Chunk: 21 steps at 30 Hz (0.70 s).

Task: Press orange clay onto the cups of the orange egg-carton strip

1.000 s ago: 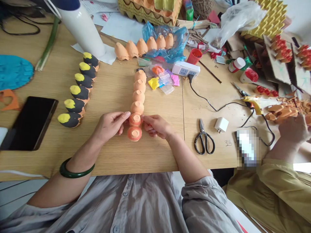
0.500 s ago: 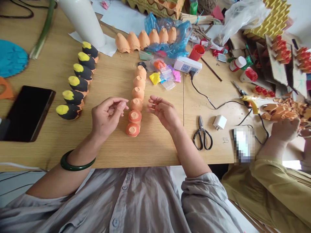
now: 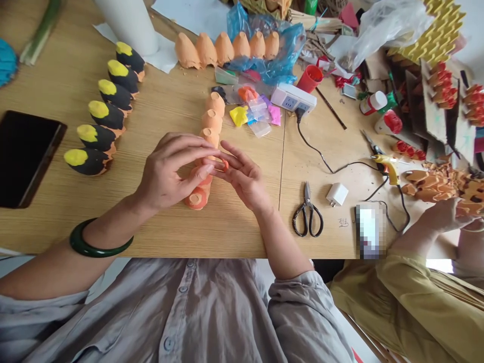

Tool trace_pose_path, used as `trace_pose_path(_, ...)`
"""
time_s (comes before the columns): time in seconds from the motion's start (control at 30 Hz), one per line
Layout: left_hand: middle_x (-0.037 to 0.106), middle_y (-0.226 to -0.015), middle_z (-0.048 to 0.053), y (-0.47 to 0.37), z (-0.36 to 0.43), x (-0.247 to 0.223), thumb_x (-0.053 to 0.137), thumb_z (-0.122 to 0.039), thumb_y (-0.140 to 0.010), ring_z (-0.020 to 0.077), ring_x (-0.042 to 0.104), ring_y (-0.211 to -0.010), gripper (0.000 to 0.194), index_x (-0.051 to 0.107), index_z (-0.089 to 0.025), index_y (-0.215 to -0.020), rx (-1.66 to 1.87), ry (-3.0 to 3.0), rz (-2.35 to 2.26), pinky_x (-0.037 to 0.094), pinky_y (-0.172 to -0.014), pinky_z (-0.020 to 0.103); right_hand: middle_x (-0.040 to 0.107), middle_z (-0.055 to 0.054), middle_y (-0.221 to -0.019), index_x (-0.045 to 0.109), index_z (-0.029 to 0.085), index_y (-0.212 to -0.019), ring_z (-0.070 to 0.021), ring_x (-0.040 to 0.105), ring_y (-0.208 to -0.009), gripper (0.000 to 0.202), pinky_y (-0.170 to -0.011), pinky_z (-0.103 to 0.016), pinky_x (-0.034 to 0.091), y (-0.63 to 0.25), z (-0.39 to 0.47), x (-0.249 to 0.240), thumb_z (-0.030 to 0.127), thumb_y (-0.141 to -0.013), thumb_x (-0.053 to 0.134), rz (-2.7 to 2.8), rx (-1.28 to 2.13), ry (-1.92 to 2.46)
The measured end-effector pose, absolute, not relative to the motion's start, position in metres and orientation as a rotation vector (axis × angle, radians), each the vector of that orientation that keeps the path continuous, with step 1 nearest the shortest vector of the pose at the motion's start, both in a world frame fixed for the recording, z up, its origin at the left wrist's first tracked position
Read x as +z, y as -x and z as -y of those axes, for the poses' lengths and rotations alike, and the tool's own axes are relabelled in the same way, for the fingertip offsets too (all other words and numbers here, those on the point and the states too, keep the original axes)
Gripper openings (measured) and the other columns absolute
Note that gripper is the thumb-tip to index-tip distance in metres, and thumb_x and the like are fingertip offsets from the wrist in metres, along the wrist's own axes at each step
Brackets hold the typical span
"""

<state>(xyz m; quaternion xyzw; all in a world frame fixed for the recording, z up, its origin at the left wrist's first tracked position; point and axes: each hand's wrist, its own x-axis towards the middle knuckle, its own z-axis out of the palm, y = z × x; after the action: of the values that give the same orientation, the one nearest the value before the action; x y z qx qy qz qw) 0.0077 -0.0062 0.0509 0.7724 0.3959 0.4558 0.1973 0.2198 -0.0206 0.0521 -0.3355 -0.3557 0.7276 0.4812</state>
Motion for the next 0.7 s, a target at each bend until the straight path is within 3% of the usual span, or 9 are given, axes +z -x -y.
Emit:
trace_pose_path(0.13,0.087,-0.135,0.007,-0.016,0.000,0.052,0.074,-0.027,-0.104,0.0360,0.074,-0.142,0.023,0.091,-0.030,-0.119,1.169,-2.197,-0.997,0.057,-0.135,0.062,0.091,0.000,-0.129,0.071,0.032,-0.145,-0.0198,0.090,-0.116,0.057,-0.112,-0.038,0.075,-0.223,0.025,0.059,0.019,-0.092,0.090,0.911,1.790,0.834)
trace_pose_path(0.27,0.088,-0.119,0.007,-0.018,0.001,0.047,0.075,-0.029,-0.108,0.0334,0.078,-0.132,0.015,0.089,-0.031,-0.104,1.138,-2.106,-0.957,0.059,-0.133,0.062,0.090,-0.004,-0.136,0.067,0.029,-0.152,-0.0227,0.090,-0.118,0.065,-0.104,-0.039,0.078,-0.227,0.025,0.060,0.019,-0.092,0.089,0.926,1.843,0.857)
trace_pose_path(0.37,0.088,-0.119,0.007,-0.015,0.005,0.043,0.080,-0.033,-0.109,0.0322,0.080,-0.127,0.011,0.090,-0.031,-0.107,1.177,-2.045,-0.955,0.060,-0.130,0.060,0.088,-0.008,-0.145,0.067,0.029,-0.152,-0.0259,0.089,-0.123,0.065,-0.101,-0.043,0.080,-0.229,0.024,0.059,0.021,-0.092,0.089,0.895,1.864,0.875)
trace_pose_path(0.5,0.087,-0.118,0.006,-0.012,0.009,0.042,0.084,-0.032,-0.104,0.0349,0.079,-0.127,0.006,0.090,-0.033,-0.106,1.146,-1.949,-1.008,0.057,-0.133,0.065,0.085,-0.010,-0.154,0.067,0.030,-0.154,-0.0275,0.088,-0.129,0.066,-0.098,-0.042,0.080,-0.229,0.025,0.059,0.018,-0.092,0.088,0.862,1.855,0.958)
trace_pose_path(0.7,0.080,-0.098,0.005,-0.013,0.009,0.050,0.095,-0.029,-0.094,0.0388,0.077,-0.129,0.011,0.088,-0.037,-0.093,1.093,-1.712,-1.091,0.051,-0.136,0.072,0.085,-0.006,-0.154,0.069,0.033,-0.153,-0.0249,0.086,-0.134,0.065,-0.098,-0.036,0.079,-0.227,0.028,0.062,0.016,-0.094,0.087,0.811,1.901,0.969)
